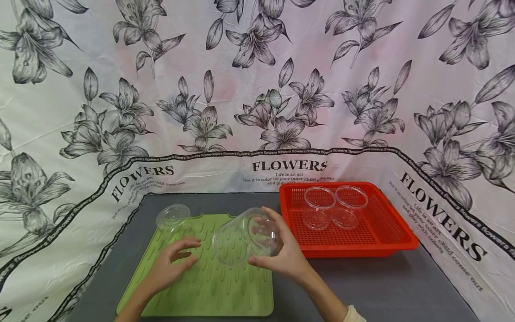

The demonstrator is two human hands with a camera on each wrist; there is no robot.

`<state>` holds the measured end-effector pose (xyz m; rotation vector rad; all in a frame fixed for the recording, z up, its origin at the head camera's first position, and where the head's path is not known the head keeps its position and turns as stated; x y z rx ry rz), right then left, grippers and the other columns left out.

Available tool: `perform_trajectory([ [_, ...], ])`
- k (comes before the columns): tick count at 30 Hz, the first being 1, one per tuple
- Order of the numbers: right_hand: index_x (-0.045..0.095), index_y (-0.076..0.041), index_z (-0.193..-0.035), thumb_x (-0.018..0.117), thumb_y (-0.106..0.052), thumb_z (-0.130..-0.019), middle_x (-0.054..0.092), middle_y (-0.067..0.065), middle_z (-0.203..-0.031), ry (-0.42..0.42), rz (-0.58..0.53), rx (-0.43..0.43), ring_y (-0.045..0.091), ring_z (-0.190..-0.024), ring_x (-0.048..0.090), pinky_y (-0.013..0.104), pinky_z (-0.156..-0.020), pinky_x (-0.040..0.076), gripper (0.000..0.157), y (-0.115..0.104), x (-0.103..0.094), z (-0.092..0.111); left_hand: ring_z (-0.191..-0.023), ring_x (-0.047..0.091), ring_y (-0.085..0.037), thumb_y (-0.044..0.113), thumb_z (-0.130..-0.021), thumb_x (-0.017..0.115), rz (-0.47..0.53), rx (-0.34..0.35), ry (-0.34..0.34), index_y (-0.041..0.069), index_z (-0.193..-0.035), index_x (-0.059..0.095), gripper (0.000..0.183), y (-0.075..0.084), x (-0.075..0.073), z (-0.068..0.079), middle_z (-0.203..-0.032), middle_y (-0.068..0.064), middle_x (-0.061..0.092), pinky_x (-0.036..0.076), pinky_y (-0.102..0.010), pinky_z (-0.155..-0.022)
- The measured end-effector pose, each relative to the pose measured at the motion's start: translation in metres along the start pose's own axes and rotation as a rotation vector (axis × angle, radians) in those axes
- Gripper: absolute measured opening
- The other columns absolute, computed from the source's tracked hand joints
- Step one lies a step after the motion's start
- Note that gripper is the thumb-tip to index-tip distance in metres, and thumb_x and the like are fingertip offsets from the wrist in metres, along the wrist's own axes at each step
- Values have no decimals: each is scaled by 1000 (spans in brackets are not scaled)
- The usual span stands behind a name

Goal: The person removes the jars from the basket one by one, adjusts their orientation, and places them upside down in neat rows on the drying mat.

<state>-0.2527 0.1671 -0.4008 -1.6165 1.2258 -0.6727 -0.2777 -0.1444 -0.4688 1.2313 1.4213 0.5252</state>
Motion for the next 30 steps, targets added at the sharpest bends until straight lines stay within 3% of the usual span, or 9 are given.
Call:
perform_trajectory([
  [5,25,-20,-160,84,-2,-79,42,16,-155,13,4,5,15,-126,62,32,-96,59,102,2,-2,-3,-88,72,-9,20,-102,63,-115,49,100,21,-103,74,11,-5,-31,8,-98,3,76,61,-31,-76],
  [10,24,-20,-160,83,0,-80,43,15,-156,6,-29,-16,11,-131,59,30,-100,57,101,2,-3,-8,-76,70,-7,14,-103,60,-145,52,170,17,-88,75,21,-14,-60,17,-84,-3,75,60,-30,-67],
  [15,26,-21,-160,84,-3,-80,47,13,-154,37,45,-14,10,-130,59,27,-100,55,100,6,-5,-14,-71,64,-11,9,-102,58,-231,-61,225,14,-79,73,28,-28,-79,25,-80,-7,72,52,-27,-64],
  [19,28,-27,-159,86,-10,-81,49,10,-154,63,141,-4,15,-132,59,25,-103,52,99,9,-3,-20,-61,51,-10,5,-100,54,-317,-168,268,10,-71,62,30,-39,-87,29,-72,-5,63,42,-26,-60],
  [22,29,-32,-158,87,-13,-80,49,11,-154,77,180,0,25,-133,60,26,-103,52,99,11,0,-26,-71,51,-14,5,-97,55,-405,-227,276,10,-75,57,22,-48,-90,31,-83,-8,61,42,-29,-66],
  [25,30,-33,-158,88,-17,-78,51,12,-152,102,226,15,31,-129,61,31,-98,56,100,14,2,-31,-97,60,-31,11,-95,60,-482,-305,236,6,-93,60,6,-61,-91,30,-109,-18,62,50,-42,-79],
  [27,30,-34,-158,89,-22,-77,53,12,-150,121,268,33,32,-128,61,36,-96,57,100,17,3,-35,-113,58,-46,16,-95,62,-510,-365,186,1,-112,61,23,-70,-90,30,-128,-26,57,51,-56,-88],
  [30,29,-34,-159,89,-29,-77,52,11,-151,140,334,75,32,-129,60,45,-94,57,101,23,6,-42,-131,46,-57,22,-96,62,-544,-430,121,-3,-138,52,50,-83,-88,29,-145,-33,47,44,-74,-96],
])
Point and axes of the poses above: each hand's wrist, its own z-axis away from the middle knuckle, its own x-axis out of the palm, y = z × x, the point moved 5 cm from there along -z, towards the middle knuckle
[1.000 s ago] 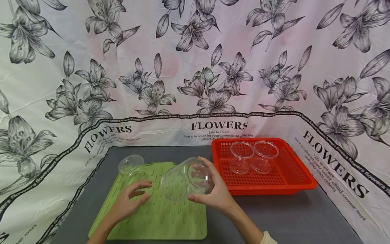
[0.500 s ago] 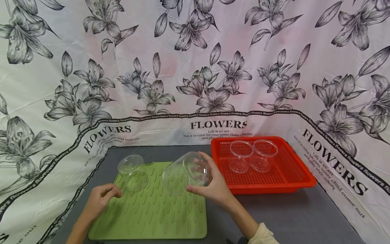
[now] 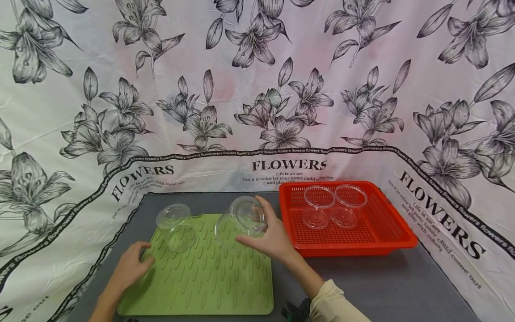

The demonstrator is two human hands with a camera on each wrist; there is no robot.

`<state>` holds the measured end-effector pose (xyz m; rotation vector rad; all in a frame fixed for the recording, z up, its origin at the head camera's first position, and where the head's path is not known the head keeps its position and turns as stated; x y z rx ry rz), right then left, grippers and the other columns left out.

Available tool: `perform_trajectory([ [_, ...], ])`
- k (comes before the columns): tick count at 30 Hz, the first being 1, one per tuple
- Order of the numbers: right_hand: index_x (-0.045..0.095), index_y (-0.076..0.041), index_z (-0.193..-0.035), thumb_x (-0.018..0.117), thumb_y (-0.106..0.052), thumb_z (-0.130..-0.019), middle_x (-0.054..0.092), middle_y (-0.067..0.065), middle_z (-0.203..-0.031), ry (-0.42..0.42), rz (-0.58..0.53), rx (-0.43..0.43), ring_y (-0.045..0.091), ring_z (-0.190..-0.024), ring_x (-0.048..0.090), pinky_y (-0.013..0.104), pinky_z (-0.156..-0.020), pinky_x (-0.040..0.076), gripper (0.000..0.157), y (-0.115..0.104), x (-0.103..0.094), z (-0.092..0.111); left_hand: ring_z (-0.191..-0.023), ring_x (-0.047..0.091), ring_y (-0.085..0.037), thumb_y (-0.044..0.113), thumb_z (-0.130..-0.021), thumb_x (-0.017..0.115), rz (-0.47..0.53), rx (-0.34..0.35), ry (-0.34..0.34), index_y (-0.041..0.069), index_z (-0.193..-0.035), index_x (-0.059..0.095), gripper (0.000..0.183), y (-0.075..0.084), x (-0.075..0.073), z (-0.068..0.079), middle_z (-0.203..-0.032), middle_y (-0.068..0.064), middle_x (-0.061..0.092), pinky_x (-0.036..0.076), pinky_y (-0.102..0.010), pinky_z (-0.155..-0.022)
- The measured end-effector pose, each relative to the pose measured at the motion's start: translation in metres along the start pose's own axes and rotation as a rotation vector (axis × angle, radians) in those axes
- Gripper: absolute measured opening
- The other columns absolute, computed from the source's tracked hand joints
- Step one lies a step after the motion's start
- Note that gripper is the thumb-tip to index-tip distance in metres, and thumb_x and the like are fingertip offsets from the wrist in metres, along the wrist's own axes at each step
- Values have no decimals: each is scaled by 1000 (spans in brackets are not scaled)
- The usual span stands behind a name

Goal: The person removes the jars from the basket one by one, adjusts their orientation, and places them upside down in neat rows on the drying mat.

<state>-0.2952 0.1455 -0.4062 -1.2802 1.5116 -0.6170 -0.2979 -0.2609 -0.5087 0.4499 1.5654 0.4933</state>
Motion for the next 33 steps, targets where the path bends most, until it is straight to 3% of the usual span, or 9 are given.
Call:
perform_trajectory([
  [4,27,-33,-159,89,-34,-77,49,12,-154,-4,40,42,34,-134,57,51,-97,57,102,6,9,-9,-141,24,-67,26,-100,55,-36,-52,-85,-1,-153,38,62,-7,10,-4,-160,-32,29,20,-90,-102],
  [8,28,-34,-159,90,-34,-76,49,14,-154,-11,44,65,35,-133,57,49,-95,58,104,11,18,-18,-140,0,-74,28,-102,48,-26,-94,-151,1,-156,32,63,-10,16,-5,-165,-32,12,-2,-94,-98],
  [13,30,-35,-159,92,-40,-72,58,14,-142,-13,81,78,31,-117,65,43,-86,59,107,17,29,-28,-138,-5,-76,26,-103,41,-48,-100,-174,1,-156,36,59,-7,18,-4,-164,-33,13,-3,-95,-96],
  [18,30,-32,-159,92,-46,-69,67,10,-127,-18,155,94,24,-108,67,42,-87,56,110,26,37,-38,-137,-7,-76,25,-102,36,-57,-114,-207,0,-156,35,59,-8,18,-3,-163,-32,15,-5,-95,-96],
  [25,28,-28,-161,91,-50,-69,66,12,-127,-60,178,125,27,-110,66,46,-87,56,113,33,50,-48,-137,-9,-76,27,-103,35,-31,-125,-237,0,-156,34,60,-11,19,-4,-164,-32,14,-7,-94,-96],
  [33,26,-22,-162,90,-48,-71,59,17,-142,-96,175,144,36,-124,61,56,-94,54,114,42,69,-58,-138,-12,-74,28,-103,38,-14,-128,-247,1,-158,31,61,-9,18,-2,-165,-31,11,-8,-93,-97],
])
Point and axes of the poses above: each hand's wrist, its own z-axis away from the middle knuckle, its own x-axis out of the palm, y = z × x, the point moved 5 cm from there along -z, towards the middle knuckle
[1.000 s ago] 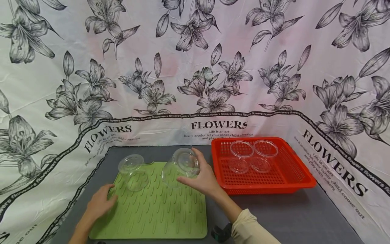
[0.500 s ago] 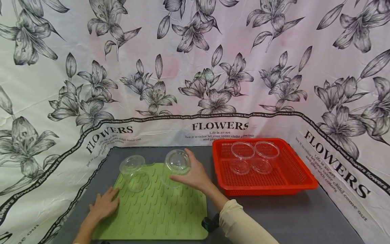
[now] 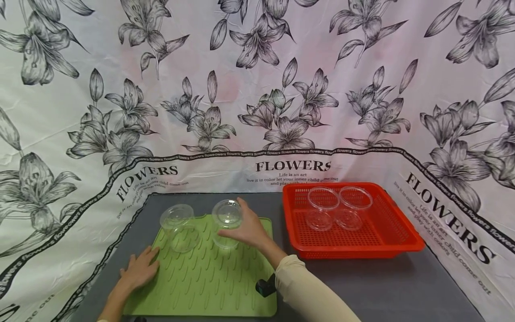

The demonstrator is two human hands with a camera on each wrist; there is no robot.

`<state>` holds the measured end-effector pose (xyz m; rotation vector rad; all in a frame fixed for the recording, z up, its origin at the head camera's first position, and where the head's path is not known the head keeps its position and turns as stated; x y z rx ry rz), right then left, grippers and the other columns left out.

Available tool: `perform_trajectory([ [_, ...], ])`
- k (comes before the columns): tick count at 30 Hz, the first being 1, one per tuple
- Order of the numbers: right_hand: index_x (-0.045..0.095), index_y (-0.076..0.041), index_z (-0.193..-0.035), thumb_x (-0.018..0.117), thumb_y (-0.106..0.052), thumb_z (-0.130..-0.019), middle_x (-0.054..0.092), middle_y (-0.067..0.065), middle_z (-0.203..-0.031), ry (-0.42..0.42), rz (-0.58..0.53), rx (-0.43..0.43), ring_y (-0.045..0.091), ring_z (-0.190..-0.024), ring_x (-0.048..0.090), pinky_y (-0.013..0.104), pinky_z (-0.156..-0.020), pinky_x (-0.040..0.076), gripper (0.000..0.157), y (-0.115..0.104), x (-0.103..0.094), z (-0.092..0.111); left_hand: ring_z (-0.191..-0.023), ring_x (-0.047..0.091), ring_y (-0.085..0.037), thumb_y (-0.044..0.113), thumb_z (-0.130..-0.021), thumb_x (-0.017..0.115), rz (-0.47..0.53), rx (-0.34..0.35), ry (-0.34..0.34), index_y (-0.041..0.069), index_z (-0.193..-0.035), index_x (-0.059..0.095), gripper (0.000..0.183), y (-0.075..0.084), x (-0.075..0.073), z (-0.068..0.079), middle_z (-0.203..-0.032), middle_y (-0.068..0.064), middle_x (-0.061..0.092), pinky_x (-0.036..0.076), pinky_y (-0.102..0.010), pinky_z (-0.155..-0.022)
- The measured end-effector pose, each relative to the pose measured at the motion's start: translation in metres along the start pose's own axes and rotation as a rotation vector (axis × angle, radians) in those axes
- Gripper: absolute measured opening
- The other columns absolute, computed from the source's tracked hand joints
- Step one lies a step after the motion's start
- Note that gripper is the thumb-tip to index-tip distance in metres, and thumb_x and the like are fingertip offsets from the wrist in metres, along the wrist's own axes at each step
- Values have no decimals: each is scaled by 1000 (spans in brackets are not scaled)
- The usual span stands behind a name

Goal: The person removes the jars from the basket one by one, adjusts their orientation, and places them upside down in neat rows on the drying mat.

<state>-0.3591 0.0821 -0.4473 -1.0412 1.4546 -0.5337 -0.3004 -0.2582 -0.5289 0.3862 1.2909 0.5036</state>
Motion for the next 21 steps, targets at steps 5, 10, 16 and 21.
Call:
perform_trajectory([
  [5,24,-18,-162,89,-48,-73,50,19,-151,-27,23,-2,40,-134,55,59,-102,51,114,2,12,-8,-140,-13,-72,30,-101,45,11,-8,-4,3,-159,29,66,-2,2,-1,-167,-29,10,-9,-93,-98],
  [10,22,-15,-163,87,-49,-75,46,20,-155,-43,31,-9,42,-137,51,62,-103,50,115,-2,18,-12,-142,-14,-71,30,-101,46,20,-6,-4,4,-160,29,67,-2,2,-1,-167,-28,9,-9,-92,-98],
  [16,21,-13,-163,87,-48,-76,42,20,-158,-60,42,-5,43,-141,48,63,-106,47,115,-4,23,-16,-143,-16,-68,27,-99,46,43,-8,0,6,-161,28,67,0,2,0,-168,-26,8,-11,-91,-100],
  [21,19,-14,-164,86,-49,-77,40,20,-160,-82,70,-8,43,-143,45,63,-108,46,115,-3,28,-19,-144,-18,-66,26,-99,46,51,-14,-7,6,-161,27,68,-3,3,0,-169,-26,7,-14,-90,-100],
])
Point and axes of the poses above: each hand's wrist, its own z-axis away from the middle knuckle, its own x-axis out of the palm, y = z × x, the point moved 5 cm from there along -z, towards the middle knuckle
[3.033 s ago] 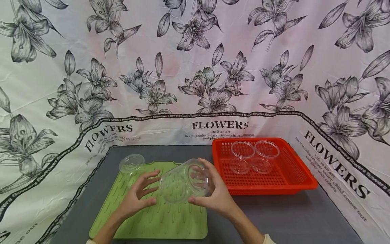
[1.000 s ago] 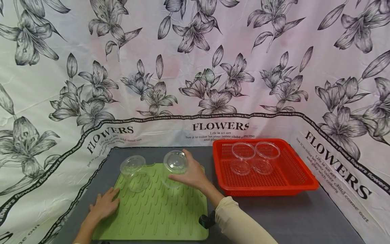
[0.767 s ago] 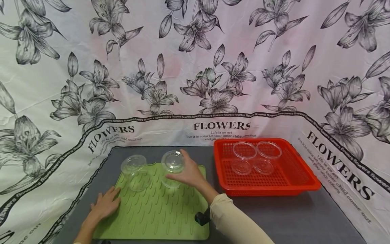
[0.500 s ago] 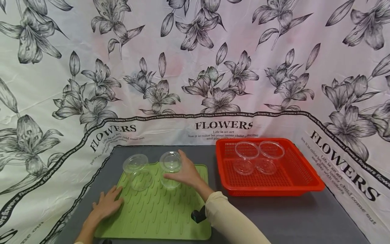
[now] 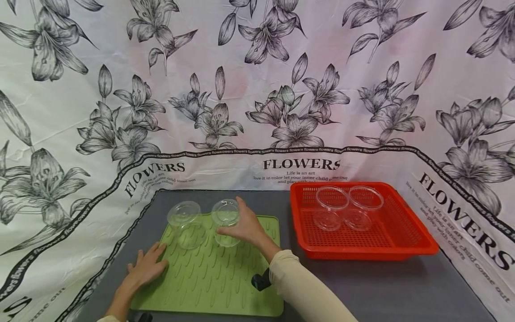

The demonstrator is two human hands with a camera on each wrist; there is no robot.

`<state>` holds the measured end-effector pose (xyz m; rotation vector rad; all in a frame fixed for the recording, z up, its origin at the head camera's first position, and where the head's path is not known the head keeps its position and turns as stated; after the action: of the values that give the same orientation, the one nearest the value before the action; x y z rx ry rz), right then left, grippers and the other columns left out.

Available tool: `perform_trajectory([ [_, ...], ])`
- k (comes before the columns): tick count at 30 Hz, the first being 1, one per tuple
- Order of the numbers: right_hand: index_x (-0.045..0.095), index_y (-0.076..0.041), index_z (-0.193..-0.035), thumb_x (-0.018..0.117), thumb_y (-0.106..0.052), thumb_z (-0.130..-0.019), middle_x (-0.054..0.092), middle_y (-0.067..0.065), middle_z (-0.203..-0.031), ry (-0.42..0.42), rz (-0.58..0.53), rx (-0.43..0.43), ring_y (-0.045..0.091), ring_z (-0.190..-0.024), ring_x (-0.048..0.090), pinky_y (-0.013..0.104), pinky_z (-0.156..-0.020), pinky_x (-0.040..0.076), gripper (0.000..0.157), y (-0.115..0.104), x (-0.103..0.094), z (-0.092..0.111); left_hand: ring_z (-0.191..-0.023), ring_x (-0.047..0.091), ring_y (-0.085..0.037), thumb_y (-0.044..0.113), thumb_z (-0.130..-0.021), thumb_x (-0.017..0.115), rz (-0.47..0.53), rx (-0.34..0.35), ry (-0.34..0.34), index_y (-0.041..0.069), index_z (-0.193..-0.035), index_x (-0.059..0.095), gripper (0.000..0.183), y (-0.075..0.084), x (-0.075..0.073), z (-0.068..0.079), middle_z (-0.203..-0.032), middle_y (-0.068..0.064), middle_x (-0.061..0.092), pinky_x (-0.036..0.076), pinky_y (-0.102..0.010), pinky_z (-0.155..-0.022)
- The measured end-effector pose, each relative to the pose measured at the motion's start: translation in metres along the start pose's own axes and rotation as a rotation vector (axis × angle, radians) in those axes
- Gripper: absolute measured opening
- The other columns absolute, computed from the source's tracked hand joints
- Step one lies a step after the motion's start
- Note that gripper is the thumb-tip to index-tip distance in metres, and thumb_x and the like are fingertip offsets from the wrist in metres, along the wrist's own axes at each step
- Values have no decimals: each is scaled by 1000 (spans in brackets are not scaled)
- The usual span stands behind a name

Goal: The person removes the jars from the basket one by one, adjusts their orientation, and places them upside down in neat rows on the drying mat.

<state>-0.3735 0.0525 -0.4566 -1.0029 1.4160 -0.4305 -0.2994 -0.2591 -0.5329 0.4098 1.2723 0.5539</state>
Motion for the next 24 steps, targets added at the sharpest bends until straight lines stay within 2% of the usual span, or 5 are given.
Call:
perform_trajectory([
  [16,16,-12,-164,85,-51,-78,38,23,-160,-35,-6,25,45,-143,44,64,-108,45,117,0,5,-5,-145,-19,-65,26,-100,46,13,13,-5,6,-161,26,67,0,0,1,-169,-25,5,-15,-89,-100],
  [24,12,-11,-165,85,-53,-78,32,23,-163,-47,5,32,45,-146,41,65,-111,43,121,0,6,-5,-145,-20,-65,29,-102,47,21,12,-8,6,-162,25,67,-1,1,0,-169,-25,5,-16,-89,-100],
])
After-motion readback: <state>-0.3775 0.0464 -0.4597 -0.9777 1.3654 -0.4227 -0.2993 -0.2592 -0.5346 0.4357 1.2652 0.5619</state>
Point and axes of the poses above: each hand's wrist, its own z-axis away from the middle knuckle, its own x-axis out of the palm, y = z × x, the point moved 5 cm from there along -z, towards the middle knuckle
